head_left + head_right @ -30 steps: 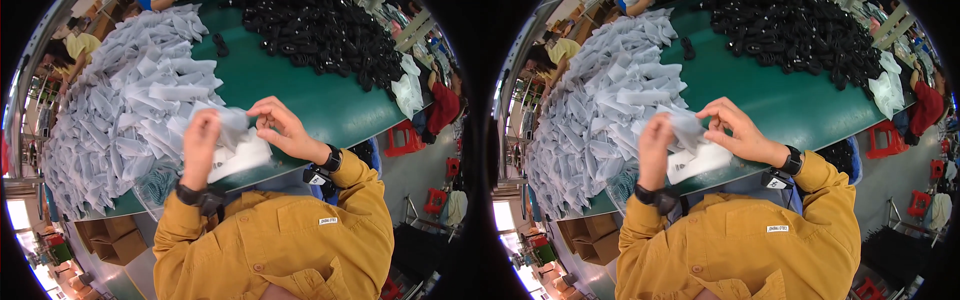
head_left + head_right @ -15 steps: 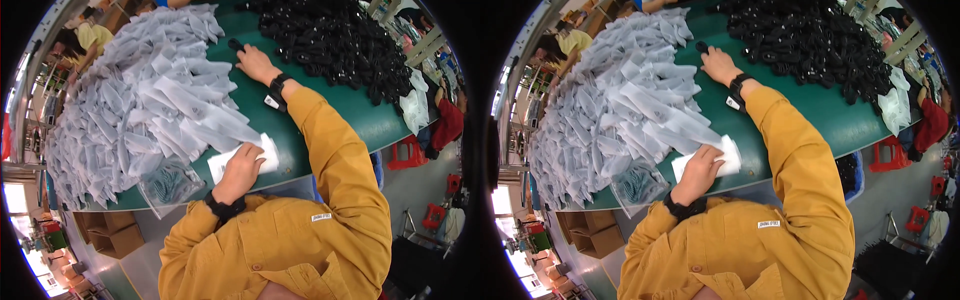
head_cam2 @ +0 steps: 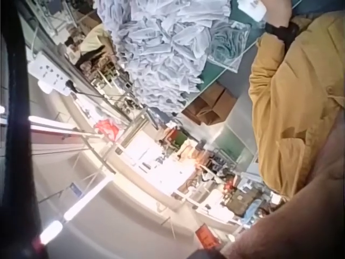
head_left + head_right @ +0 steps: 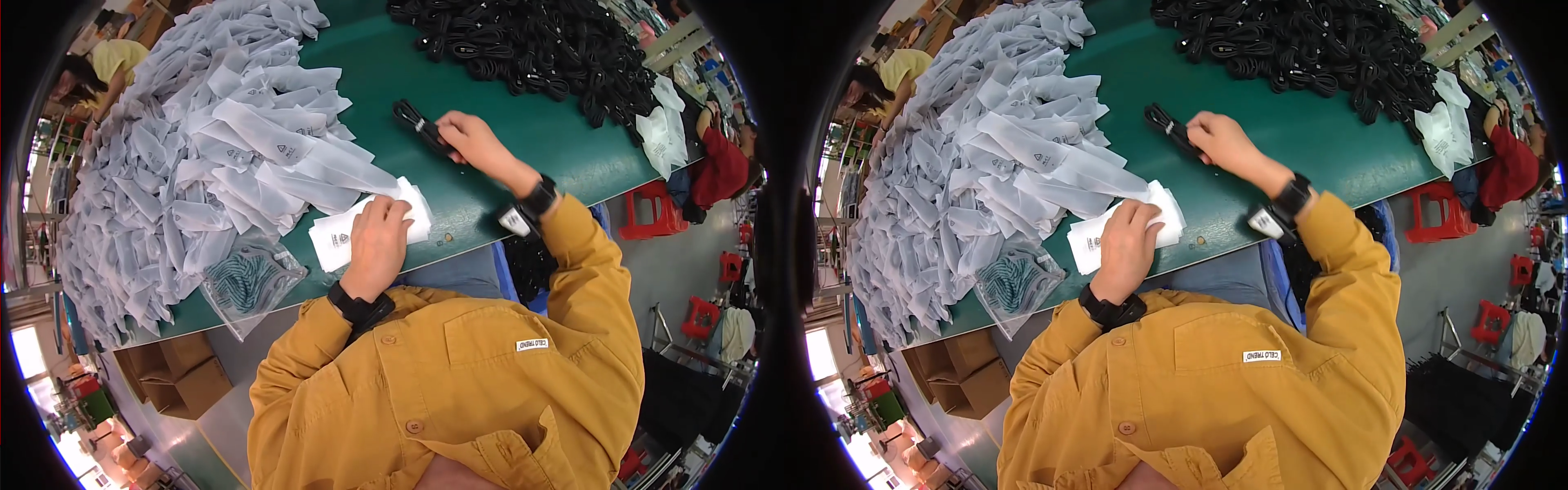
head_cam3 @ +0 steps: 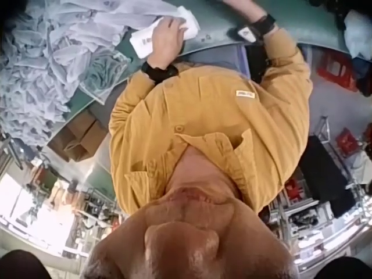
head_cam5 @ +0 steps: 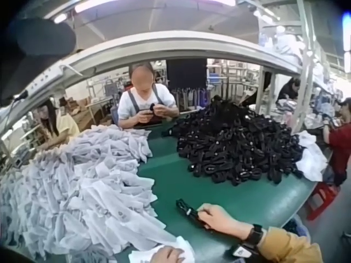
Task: The person gathers a pile of plastic bags, picks up a black cable, and slides it into one of the bags. This process is repeated with additional cables and plastic bags, one at a time.
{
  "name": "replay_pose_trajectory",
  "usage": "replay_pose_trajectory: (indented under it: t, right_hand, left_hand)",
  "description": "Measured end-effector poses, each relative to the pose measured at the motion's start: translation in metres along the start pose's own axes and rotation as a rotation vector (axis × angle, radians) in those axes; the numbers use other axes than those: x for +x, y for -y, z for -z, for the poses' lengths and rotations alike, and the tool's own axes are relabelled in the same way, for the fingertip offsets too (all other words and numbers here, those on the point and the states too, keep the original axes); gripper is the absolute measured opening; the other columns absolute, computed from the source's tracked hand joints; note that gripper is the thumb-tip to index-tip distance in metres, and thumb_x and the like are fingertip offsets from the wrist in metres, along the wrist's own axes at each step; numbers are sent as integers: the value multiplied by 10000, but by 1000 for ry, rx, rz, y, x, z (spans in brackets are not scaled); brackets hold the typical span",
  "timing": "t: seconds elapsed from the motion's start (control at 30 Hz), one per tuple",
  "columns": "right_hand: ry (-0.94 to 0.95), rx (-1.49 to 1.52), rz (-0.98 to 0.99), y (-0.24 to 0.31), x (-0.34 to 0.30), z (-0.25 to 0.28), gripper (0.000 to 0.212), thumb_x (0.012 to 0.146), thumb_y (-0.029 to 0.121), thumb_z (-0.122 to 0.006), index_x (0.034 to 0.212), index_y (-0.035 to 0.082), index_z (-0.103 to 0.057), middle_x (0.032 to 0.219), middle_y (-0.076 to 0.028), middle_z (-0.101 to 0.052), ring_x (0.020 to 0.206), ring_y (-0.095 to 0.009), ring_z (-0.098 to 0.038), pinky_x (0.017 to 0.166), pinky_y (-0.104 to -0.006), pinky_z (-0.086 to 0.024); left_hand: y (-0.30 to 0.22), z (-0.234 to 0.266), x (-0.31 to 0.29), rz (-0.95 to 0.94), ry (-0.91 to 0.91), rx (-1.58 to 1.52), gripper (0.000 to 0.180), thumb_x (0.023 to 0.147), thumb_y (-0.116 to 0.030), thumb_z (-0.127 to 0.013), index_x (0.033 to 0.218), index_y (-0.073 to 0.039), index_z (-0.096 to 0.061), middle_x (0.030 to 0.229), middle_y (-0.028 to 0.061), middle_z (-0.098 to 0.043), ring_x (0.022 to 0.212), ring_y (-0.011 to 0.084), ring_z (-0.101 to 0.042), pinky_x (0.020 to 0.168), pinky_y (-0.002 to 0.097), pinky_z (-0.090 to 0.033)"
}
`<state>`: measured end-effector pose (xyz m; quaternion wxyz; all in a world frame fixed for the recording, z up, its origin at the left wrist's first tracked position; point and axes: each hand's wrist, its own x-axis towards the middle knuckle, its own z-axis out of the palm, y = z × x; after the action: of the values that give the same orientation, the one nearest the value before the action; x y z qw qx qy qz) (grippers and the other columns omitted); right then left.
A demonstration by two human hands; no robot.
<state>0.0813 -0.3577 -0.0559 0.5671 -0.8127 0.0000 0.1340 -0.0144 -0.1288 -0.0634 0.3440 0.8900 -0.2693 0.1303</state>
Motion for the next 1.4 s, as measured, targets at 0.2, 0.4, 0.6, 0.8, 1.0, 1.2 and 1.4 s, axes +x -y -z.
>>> replay_pose_trajectory:
  t: [0.2,0.4,0.6,0.8,1.0,1.2,1.4]
  right_hand:
    - [-94,36,95,2,-85,-12,151,934,108,-527,1017,8,-603,762,-6,-571,582,-65,-508,517,-231,-409]
    - [-220,-263,425,-4,-123,-20,166,879,35,-562,1039,9,-596,792,-54,-549,621,-140,-532,527,-277,-408]
    - [-219,-432,500,-7,-140,-21,209,817,-22,-584,1023,9,-600,821,-111,-526,623,-264,-530,560,-334,-439]
    - [-159,-426,531,-15,-137,-22,167,835,14,-581,998,9,-613,830,-117,-539,622,-280,-544,545,-340,-440]
    - [333,266,-361,-6,-121,-10,194,896,91,-578,1057,17,-658,824,-89,-550,630,-231,-577,536,-301,-446]
    - [131,-164,339,18,-114,-27,234,877,52,-631,1107,33,-672,886,-83,-553,692,-200,-574,579,-275,-482]
    - [-47,-531,1050,48,-93,-27,288,808,-18,-705,1089,39,-678,975,-92,-547,759,-198,-584,644,-277,-509]
  left_hand:
    - [-3,2,3,-57,71,-8,117,769,-37,-703,849,-17,-620,874,137,-570,802,346,-584,676,418,-462]
    - [8,-5,1,26,42,-118,83,810,-15,-676,853,12,-610,812,125,-568,718,303,-580,637,372,-472]
    - [8,-3,-1,212,57,-281,45,850,14,-637,858,25,-594,797,113,-573,675,238,-564,621,319,-466]
    - [4,2,-1,227,-22,-344,53,851,33,-626,877,22,-581,827,108,-581,690,233,-559,630,306,-461]
    - [-2,9,2,-61,-46,-254,82,828,51,-629,870,3,-576,896,114,-590,811,265,-556,700,333,-463]
    - [-7,20,10,-90,-82,-188,115,797,50,-648,862,-13,-578,984,120,-593,922,291,-534,786,365,-451]
    - [3,44,19,42,-112,-213,85,821,20,-644,864,-10,-578,1015,116,-593,930,275,-543,799,355,-456]
